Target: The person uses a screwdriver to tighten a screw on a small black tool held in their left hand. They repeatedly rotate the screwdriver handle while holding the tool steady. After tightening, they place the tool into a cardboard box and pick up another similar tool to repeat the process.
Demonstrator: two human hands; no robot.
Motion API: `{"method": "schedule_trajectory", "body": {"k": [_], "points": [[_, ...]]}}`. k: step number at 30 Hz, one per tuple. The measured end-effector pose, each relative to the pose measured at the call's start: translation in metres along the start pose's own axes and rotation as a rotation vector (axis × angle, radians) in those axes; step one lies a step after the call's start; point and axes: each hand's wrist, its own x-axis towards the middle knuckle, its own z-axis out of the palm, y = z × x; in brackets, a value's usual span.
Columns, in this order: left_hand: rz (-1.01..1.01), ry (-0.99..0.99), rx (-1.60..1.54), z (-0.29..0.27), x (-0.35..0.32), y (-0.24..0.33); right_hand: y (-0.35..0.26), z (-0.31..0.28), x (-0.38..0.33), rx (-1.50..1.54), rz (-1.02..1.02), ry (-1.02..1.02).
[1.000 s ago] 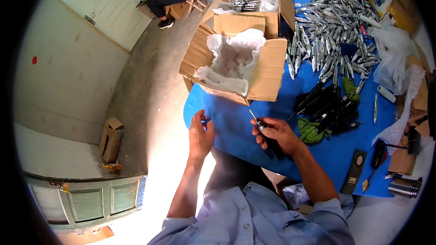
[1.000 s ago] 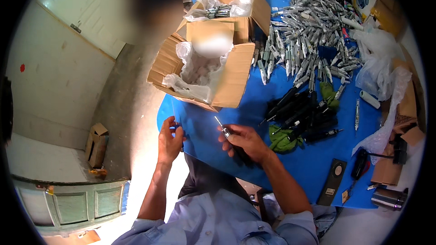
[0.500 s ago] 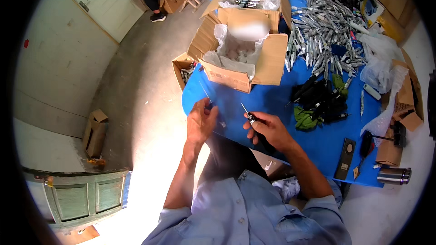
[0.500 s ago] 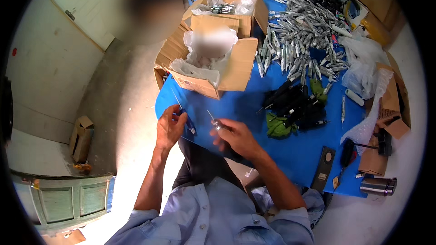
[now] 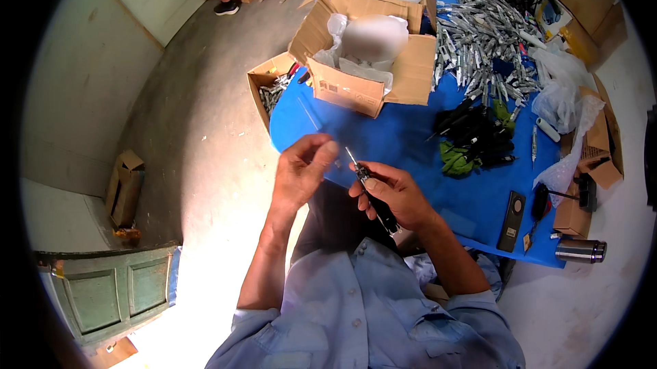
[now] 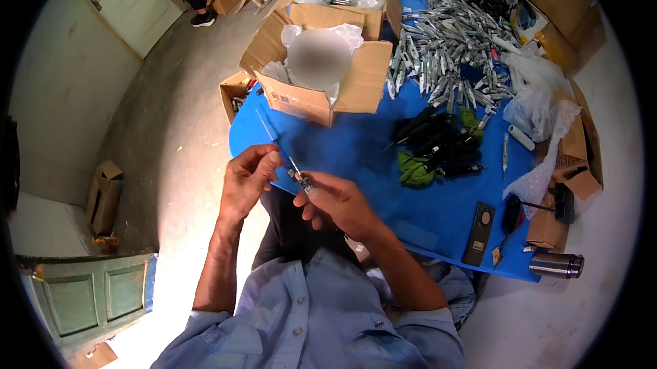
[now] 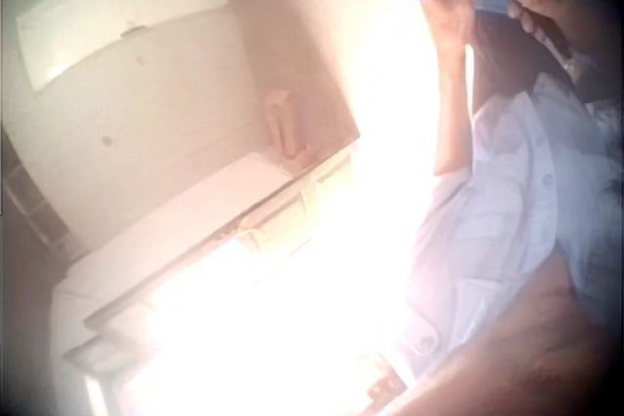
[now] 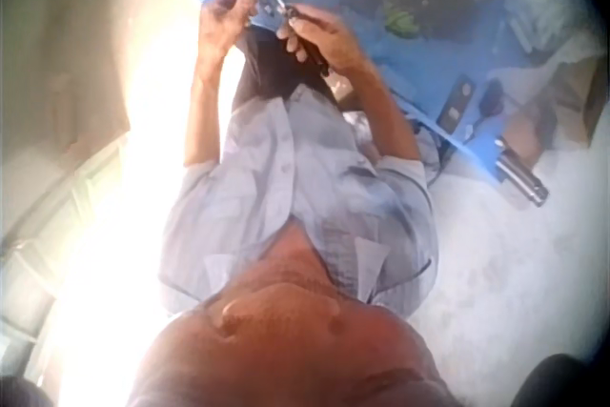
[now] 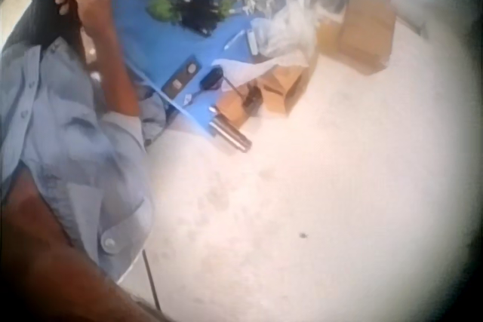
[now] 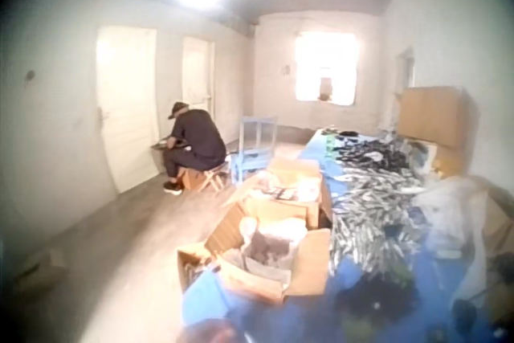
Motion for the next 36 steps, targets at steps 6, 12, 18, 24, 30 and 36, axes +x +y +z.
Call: {"method": "schedule_trajectory", "body": {"k": [6, 12, 18, 24, 30, 36], "points": [[-0.018, -0.079, -0.068, 0.003, -0.013, 0.000, -0.006, 0.022, 0.000, -0.087, 0.043, -0.047], [-0.083, -0.053, -0.209, -0.006, -0.019, 0.007, -0.007, 0.036, -0.005, -0.161, 0.029, -0.118], [-0.081, 0.029, -0.337, -0.007, -0.025, 0.002, -0.012, 0.051, -0.009, -0.167, 0.024, -0.164], [-0.098, 0.081, -0.356, -0.003, -0.032, -0.007, -0.009, 0.058, -0.011, -0.140, 0.001, -0.147], [-0.116, 0.161, -0.448, 0.005, -0.035, -0.013, -0.003, 0.056, -0.011, -0.151, 0.022, -0.169], [-0.133, 0.197, -0.512, 0.009, -0.036, -0.019, 0.002, 0.057, -0.011, -0.157, 0.025, -0.147]]}}
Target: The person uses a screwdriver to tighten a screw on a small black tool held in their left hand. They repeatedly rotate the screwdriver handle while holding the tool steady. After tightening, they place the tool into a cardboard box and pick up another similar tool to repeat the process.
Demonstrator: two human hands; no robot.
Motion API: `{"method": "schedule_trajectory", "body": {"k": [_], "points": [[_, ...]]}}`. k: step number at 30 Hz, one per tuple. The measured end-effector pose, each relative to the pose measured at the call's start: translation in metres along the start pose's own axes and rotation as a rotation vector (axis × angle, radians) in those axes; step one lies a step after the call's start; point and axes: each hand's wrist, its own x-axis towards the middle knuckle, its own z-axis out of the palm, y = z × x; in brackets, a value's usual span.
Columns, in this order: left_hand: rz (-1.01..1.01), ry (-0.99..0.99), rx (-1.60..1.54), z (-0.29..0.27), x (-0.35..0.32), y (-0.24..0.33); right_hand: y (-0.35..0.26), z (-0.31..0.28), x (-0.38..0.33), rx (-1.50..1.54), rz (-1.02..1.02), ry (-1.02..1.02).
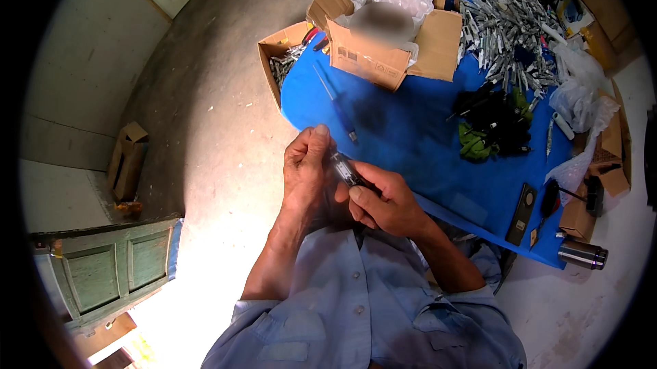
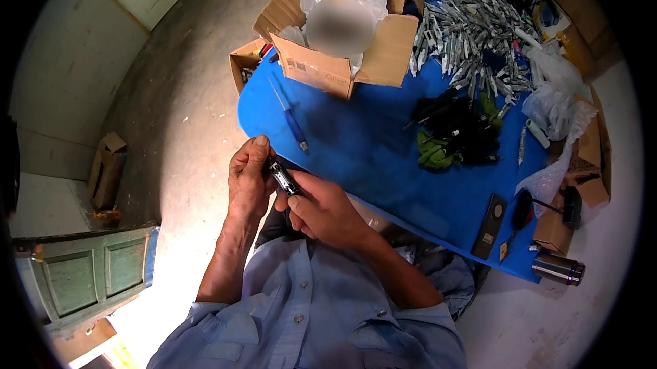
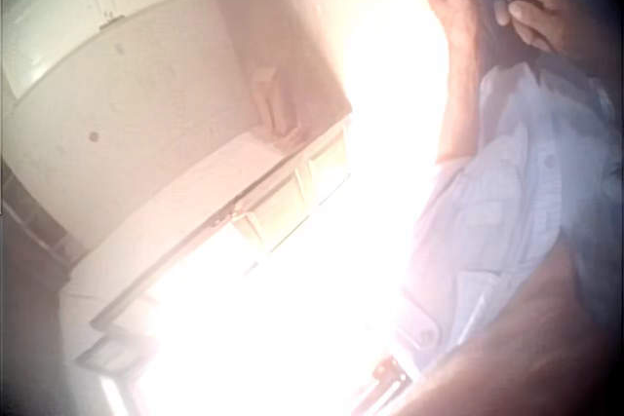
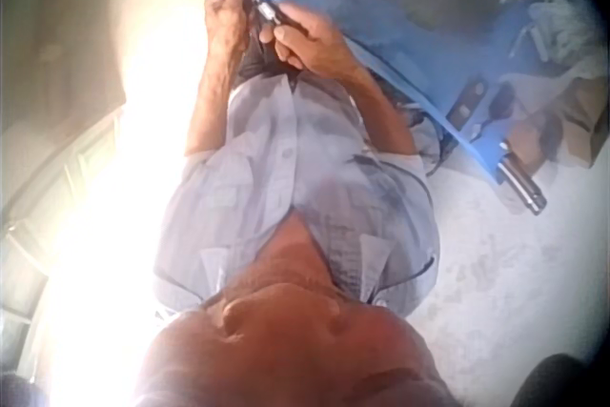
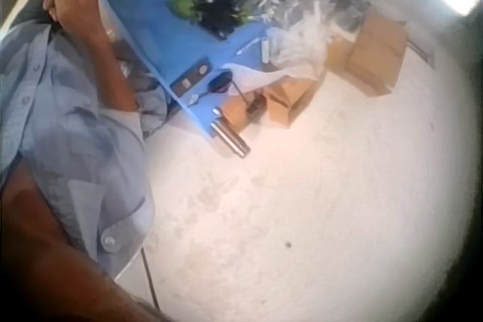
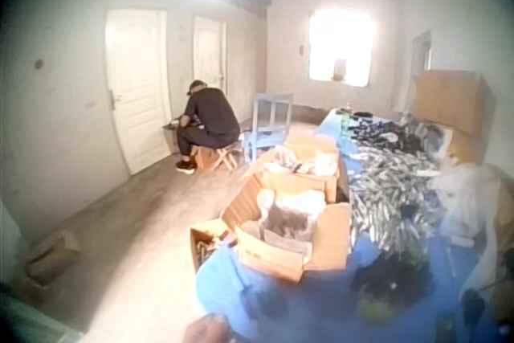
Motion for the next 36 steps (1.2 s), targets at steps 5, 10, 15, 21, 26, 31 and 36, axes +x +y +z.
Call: {"method": "schedule_trajectory", "body": {"k": [5, 10, 15, 21, 26, 31, 36], "points": [[-0.018, 0.015, -0.012, 0.001, -0.001, 0.000, -0.002, 0.001, 0.000, -0.004, -0.013, 0.000], [-0.084, 0.010, -0.077, -0.003, -0.001, -0.002, 0.002, 0.001, 0.001, 0.019, -0.020, 0.025], [-0.171, -0.058, -0.165, -0.006, 0.001, -0.001, -0.001, 0.003, 0.001, 0.023, -0.040, 0.057], [-0.217, -0.112, -0.199, -0.009, 0.003, -0.003, -0.001, 0.005, 0.001, -0.051, -0.091, 0.091], [-0.207, -0.112, -0.178, -0.009, 0.004, -0.005, 0.008, 0.006, 0.002, -0.107, -0.136, 0.135], [-0.194, -0.109, -0.150, -0.008, 0.004, -0.002, 0.009, 0.007, 0.002, -0.124, -0.158, 0.166], [-0.190, -0.152, -0.161, -0.010, 0.004, -0.002, 0.011, 0.010, 0.002, -0.183, -0.191, 0.202]]}}
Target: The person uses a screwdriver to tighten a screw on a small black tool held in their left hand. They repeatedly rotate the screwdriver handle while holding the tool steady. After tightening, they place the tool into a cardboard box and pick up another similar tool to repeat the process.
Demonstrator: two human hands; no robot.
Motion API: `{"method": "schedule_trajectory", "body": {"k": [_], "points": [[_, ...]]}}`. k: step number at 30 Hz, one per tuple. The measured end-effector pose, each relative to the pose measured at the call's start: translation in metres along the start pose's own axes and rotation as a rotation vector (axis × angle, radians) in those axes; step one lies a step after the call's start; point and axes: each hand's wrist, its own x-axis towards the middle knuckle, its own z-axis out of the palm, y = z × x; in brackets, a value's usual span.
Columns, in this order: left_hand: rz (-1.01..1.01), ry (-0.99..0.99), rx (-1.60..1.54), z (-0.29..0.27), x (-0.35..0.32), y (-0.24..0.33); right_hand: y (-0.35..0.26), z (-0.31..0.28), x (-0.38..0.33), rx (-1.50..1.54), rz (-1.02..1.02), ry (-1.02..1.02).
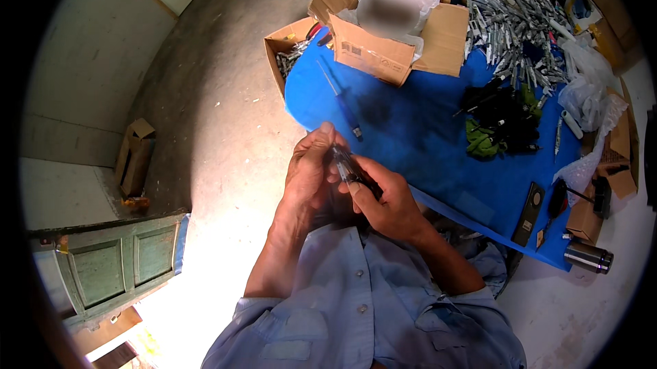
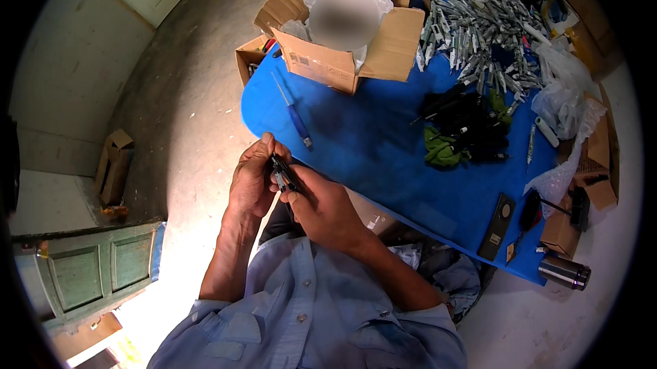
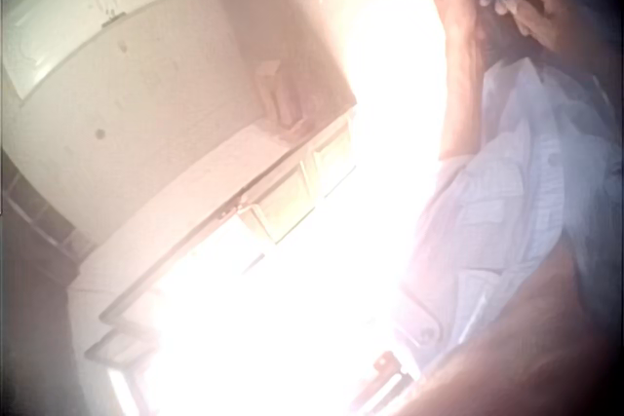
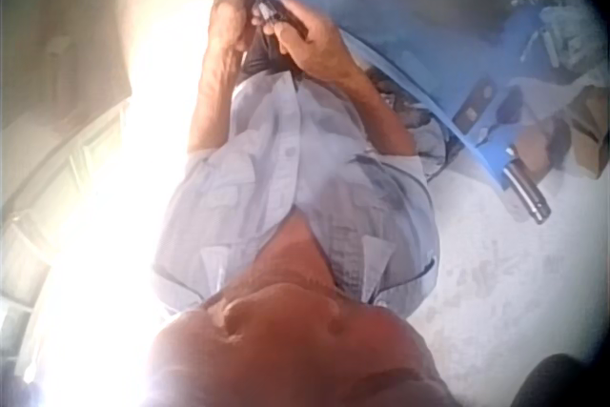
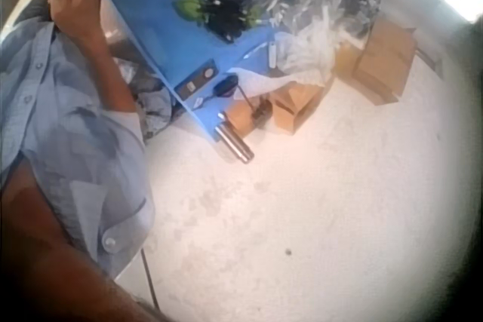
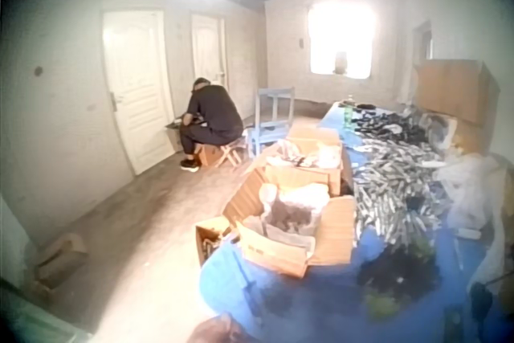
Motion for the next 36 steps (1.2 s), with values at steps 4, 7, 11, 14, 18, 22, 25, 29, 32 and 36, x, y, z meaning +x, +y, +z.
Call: {"method": "schedule_trajectory", "body": {"k": [4, 7, 11, 14, 18, 22, 25, 29, 32, 36], "points": [[-0.022, -0.008, -0.006, -0.001, -0.001, 0.001, 0.002, 0.003, 0.000, -0.006, -0.034, 0.028], [-0.018, -0.019, 0.001, -0.002, -0.002, 0.000, 0.003, 0.002, -0.001, -0.011, -0.005, 0.019], [-0.014, -0.033, -0.007, -0.001, -0.003, 0.002, 0.004, 0.003, -0.001, -0.015, -0.011, 0.025], [-0.021, -0.041, -0.008, -0.002, -0.003, 0.003, 0.002, 0.003, -0.001, -0.014, -0.001, 0.020], [-0.021, -0.018, 0.010, 0.002, -0.004, 0.003, 0.006, 0.003, -0.001, -0.011, -0.004, 0.031], [-0.026, 0.031, 0.038, 0.010, -0.006, 0.007, 0.010, 0.001, -0.001, -0.007, -0.002, 0.021], [-0.033, 0.015, 0.062, 0.012, -0.008, 0.009, 0.015, 0.000, 0.000, 0.022, 0.015, 0.010], [-0.068, 0.029, 0.078, 0.007, -0.007, 0.008, 0.022, -0.002, 0.000, 0.059, 0.040, 0.005], [-0.066, 0.056, 0.119, 0.006, -0.008, 0.004, 0.026, -0.002, 0.001, 0.075, 0.023, 0.009], [-0.016, 0.122, 0.249, 0.015, -0.013, 0.003, 0.038, -0.003, 0.000, -0.017, 0.000, 0.027]]}}
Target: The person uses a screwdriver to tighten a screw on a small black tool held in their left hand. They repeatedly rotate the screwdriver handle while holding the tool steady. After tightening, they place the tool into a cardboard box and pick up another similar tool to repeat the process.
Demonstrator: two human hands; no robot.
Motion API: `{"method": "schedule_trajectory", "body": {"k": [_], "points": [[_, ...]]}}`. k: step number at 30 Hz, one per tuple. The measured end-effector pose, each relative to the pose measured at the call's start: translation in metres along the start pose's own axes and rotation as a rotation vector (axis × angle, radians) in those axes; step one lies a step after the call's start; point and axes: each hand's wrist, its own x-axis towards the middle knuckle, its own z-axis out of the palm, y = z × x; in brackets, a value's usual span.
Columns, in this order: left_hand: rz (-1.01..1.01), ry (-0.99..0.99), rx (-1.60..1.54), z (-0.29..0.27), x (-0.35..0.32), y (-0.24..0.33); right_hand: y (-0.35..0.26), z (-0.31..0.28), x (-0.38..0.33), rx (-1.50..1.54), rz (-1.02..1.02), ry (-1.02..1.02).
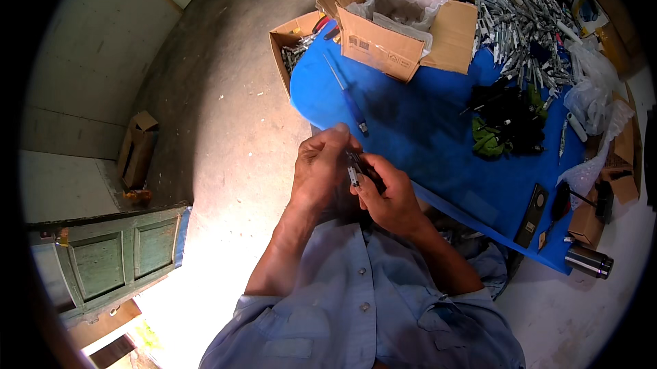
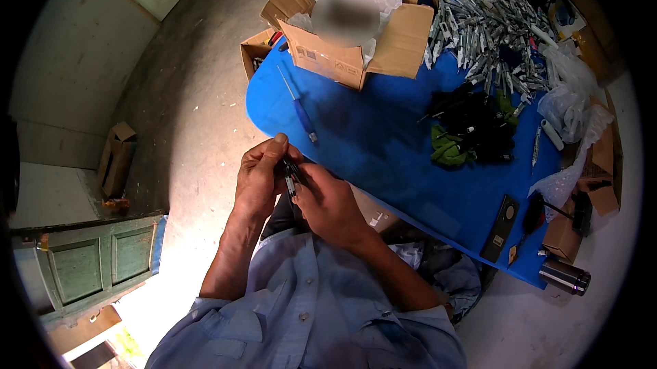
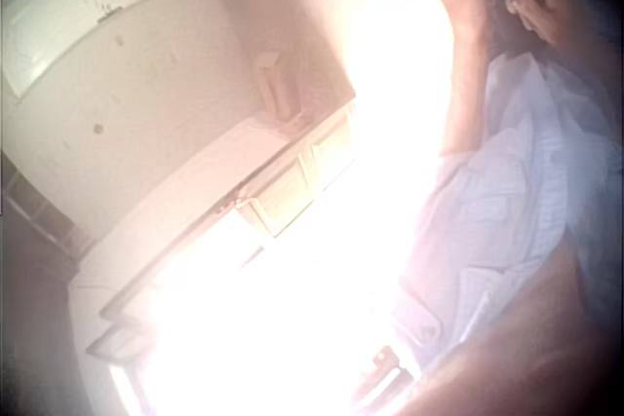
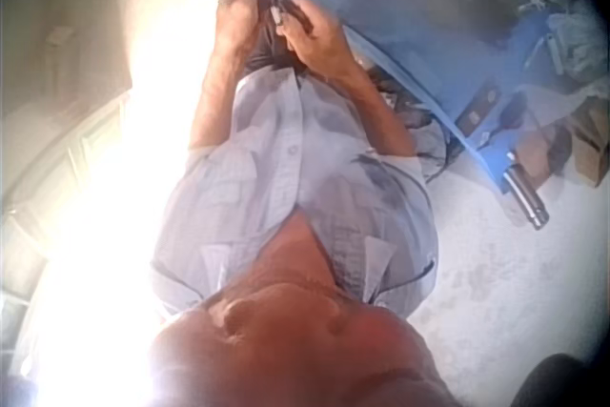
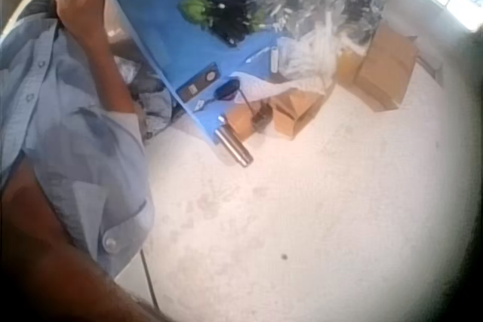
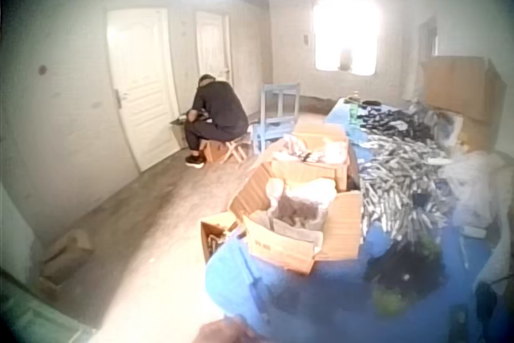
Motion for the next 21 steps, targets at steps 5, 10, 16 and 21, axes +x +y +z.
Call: {"method": "schedule_trajectory", "body": {"k": [5, 10, 16, 21], "points": [[0.035, 0.139, 0.065, 0.010, -0.009, 0.008, 0.003, 0.002, 0.002, -0.081, -0.045, 0.066], [0.225, 0.031, 0.285, 0.004, -0.029, 0.006, 0.009, 0.001, 0.007, -0.244, -0.208, 0.204], [0.138, 0.033, 0.360, 0.007, -0.036, 0.001, 0.012, 0.001, 0.012, -0.332, -0.353, 0.319], [0.113, -0.014, 0.274, 0.002, -0.034, 0.000, 0.006, -0.003, 0.010, -0.331, -0.363, 0.255]]}}
